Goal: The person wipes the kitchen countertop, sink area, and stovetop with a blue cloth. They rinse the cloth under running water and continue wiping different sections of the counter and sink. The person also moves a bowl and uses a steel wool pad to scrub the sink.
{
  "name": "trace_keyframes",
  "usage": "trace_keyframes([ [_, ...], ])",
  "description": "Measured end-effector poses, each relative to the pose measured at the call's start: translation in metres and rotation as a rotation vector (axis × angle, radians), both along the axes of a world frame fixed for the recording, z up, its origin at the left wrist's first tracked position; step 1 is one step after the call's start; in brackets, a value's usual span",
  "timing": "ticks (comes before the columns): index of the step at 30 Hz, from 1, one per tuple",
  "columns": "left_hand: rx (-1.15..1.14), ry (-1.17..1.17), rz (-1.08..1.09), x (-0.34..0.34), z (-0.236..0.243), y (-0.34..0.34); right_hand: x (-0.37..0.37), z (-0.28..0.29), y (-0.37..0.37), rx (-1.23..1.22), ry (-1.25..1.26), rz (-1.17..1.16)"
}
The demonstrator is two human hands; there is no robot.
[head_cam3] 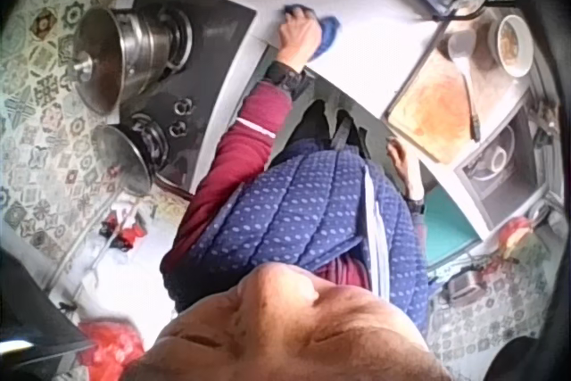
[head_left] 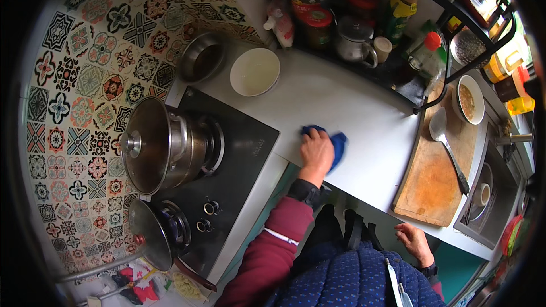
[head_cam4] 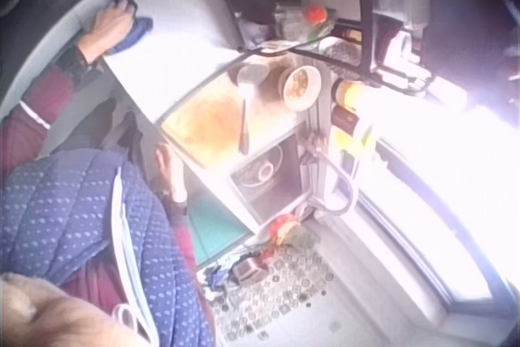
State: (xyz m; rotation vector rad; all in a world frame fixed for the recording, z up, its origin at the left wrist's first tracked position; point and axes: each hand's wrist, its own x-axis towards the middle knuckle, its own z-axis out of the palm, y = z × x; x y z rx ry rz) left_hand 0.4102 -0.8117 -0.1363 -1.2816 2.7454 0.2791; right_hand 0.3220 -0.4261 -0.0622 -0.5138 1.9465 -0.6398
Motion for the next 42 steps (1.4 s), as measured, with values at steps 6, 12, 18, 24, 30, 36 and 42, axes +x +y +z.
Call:
trace_keyframes([
  [6,-0.077,0.26,0.33,0.078,0.058,-0.097,-0.016,-0.009,-0.009,-0.068,-0.027,-0.174],
  [12,-0.483,0.132,0.518,0.106,0.035,-0.239,-0.003,-0.016,0.006,-0.023,-0.051,-0.116],
  [18,-0.156,-0.225,0.543,0.098,-0.008,-0.301,0.011,0.009,0.023,0.076,-0.057,-0.203],
  [24,-0.264,-0.118,0.367,0.094,-0.017,-0.265,0.01,0.003,0.032,0.055,-0.073,-0.256],
  [30,-0.311,-0.098,0.336,0.065,-0.017,-0.164,0.0,-0.018,0.035,-0.04,-0.027,-0.244],
  [36,-0.325,-0.023,0.198,0.019,-0.031,-0.03,0.001,-0.013,0.026,-0.012,0.007,-0.229],
  [42,0.138,0.307,-0.224,0.004,0.0,0.068,-0.001,0.006,0.019,-0.044,0.04,-0.156],
])
